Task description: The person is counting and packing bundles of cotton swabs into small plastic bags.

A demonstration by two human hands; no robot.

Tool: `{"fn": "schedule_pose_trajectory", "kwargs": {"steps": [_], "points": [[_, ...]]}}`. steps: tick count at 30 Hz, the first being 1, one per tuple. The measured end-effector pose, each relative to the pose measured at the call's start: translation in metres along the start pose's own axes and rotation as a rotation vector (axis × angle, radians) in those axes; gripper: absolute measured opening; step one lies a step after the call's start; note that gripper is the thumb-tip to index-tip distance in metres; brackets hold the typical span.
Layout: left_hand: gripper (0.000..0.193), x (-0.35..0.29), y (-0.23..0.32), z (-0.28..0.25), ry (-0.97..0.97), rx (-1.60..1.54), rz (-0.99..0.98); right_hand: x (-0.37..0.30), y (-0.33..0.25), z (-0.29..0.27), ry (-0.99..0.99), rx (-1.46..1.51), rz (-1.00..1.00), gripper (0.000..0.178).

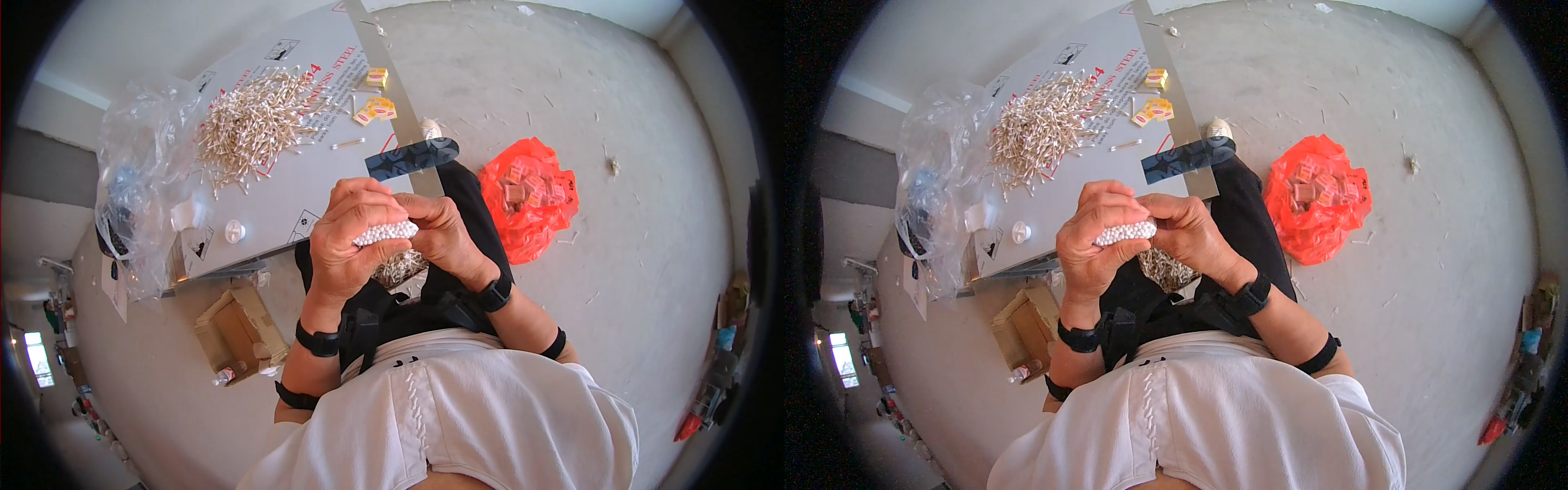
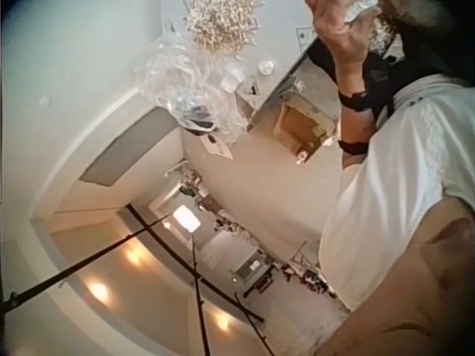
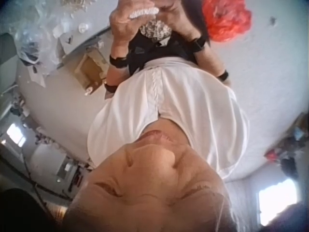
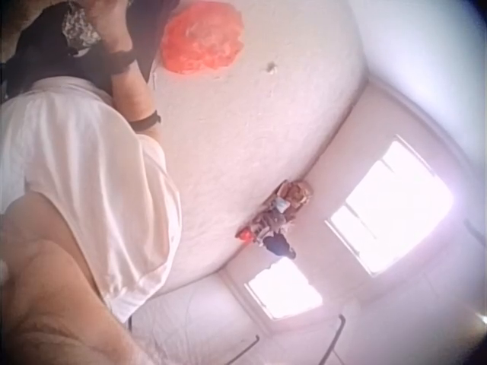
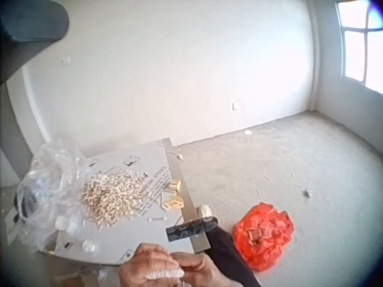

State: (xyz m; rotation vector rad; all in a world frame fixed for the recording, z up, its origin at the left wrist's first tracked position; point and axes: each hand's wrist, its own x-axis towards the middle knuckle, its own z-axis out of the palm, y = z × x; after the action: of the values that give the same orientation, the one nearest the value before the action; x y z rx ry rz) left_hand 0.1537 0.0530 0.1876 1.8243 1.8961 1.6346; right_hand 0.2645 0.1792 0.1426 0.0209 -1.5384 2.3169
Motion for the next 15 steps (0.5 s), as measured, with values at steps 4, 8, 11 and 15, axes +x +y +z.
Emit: {"fn": "schedule_pose_trajectory", "kwargs": {"steps": [4,8,11,15], "points": [[0.034,0.0,0.002,0.001,0.081,-0.198,-0.074,0.001,-0.003,0.002,0.013,-0.013,0.019,0.03],[0.023,-0.001,0.006,-0.001,0.119,-0.551,-0.303,0.0,0.003,-0.001,0.061,-0.082,-0.024,0.028],[0.021,-0.007,0.004,0.001,0.117,-0.478,-0.381,0.003,-0.005,0.004,0.046,-0.193,-0.023,0.028],[0.019,-0.008,0.001,0.005,0.119,-0.479,-0.362,0.002,0.0,0.004,0.068,-0.107,0.021,0.028]]}}
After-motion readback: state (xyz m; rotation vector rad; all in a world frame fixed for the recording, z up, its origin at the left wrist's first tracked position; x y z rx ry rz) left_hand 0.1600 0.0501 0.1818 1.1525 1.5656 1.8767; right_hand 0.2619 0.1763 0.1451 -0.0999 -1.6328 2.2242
